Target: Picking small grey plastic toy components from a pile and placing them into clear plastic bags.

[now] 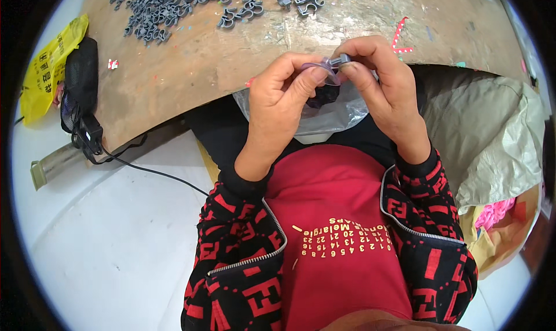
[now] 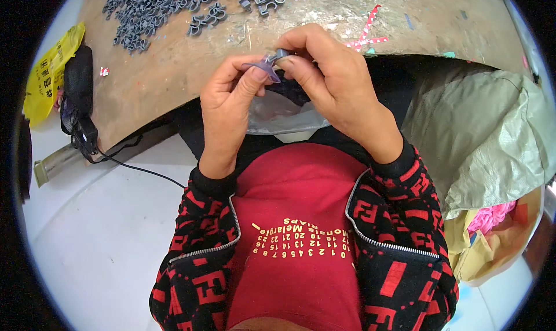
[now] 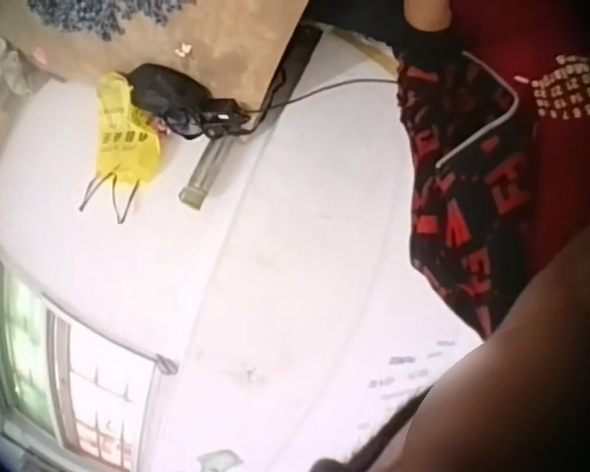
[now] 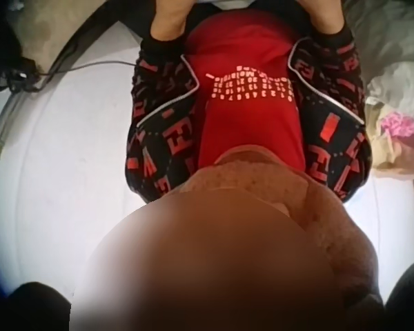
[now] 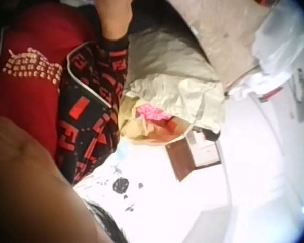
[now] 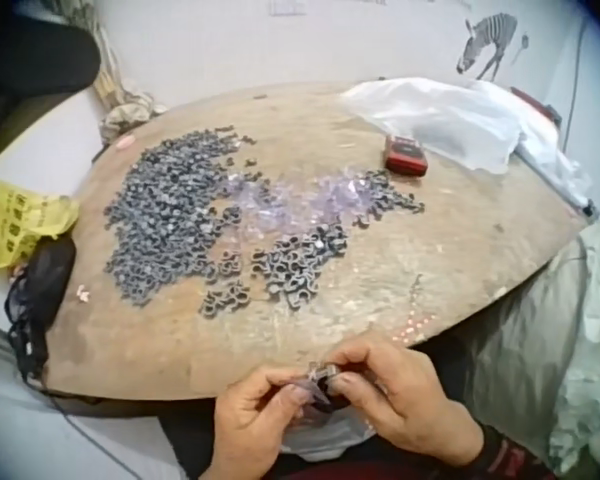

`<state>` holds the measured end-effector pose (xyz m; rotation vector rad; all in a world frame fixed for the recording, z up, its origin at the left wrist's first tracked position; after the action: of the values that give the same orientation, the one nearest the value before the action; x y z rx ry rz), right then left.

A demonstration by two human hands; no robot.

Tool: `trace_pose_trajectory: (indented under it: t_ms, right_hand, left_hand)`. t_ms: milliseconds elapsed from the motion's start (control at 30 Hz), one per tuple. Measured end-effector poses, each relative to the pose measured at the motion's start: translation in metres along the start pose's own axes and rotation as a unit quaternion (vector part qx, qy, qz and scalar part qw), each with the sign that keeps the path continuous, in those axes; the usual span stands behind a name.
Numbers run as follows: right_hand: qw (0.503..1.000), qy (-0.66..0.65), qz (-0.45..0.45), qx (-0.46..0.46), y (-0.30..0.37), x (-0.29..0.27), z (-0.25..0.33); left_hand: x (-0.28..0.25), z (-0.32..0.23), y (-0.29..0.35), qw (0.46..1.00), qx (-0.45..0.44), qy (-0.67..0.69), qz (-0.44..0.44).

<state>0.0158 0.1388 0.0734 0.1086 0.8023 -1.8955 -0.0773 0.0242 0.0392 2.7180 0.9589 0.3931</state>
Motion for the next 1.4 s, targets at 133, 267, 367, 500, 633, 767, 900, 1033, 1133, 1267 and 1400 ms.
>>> trace_pose_trajectory:
  t_ms: [133,267,367,500,633,767,900,1033,1133,1267,1400]
  right_hand:
    - [0.999,0.025,0.032,-0.004,-0.001,0.002,0.001]
    - [0.998,0.047,0.033,-0.025,0.000,0.004,0.001]
    - [0.984,0.118,0.046,-0.124,-0.004,0.003,0.007]
    - [0.928,0.181,0.115,-0.304,-0.009,0.001,0.007]
    - [0.891,0.193,0.188,-0.366,-0.003,0.003,-0.001]
    - [0.983,0.004,0.163,-0.084,-0.002,0.003,-0.008]
    - [0.955,-0.241,0.116,0.127,0.011,0.010,-0.021]
    - [0.959,-0.248,0.066,0.123,0.007,0.013,-0.023]
    - [0.962,-0.257,-0.017,0.096,0.000,0.005,-0.015]
    - [0.965,-0.246,-0.065,0.069,0.005,0.011,-0.010]
    - [0.970,-0.221,-0.051,0.093,0.012,0.014,-0.006]
  left_hand:
    - [-0.004,-0.003,0.000,0.990,0.078,-0.102,-0.051]
    - [0.000,-0.024,0.008,0.933,0.244,-0.242,-0.107]
    - [-0.002,-0.022,0.005,0.931,0.251,-0.251,-0.088]
    - [-0.008,-0.011,-0.003,0.991,0.008,-0.125,0.042]
    - [-0.010,0.004,-0.012,0.975,-0.109,-0.080,0.178]
    - [-0.016,-0.004,-0.008,0.982,-0.080,-0.112,0.131]
    - [-0.022,-0.019,-0.005,0.960,0.078,-0.266,0.047]
    - [-0.022,-0.023,-0.001,0.972,0.074,-0.216,0.048]
    - [-0.020,-0.013,-0.001,0.995,-0.012,-0.063,0.071]
    - [-0.009,0.005,0.002,0.986,-0.068,0.090,0.122]
    - [-0.005,0.005,0.001,0.993,-0.032,0.054,0.100]
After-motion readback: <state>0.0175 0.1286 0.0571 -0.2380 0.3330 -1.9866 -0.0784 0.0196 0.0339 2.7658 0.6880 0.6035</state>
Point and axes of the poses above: each hand's wrist, its own y-axis away from the middle knuckle, its own x-axis out of the palm, z = x × y, the point moved 5 cm from there along -y, towards the middle knuckle, and after that the axes turned 15 degrees about -x, right-handed, at the moved point
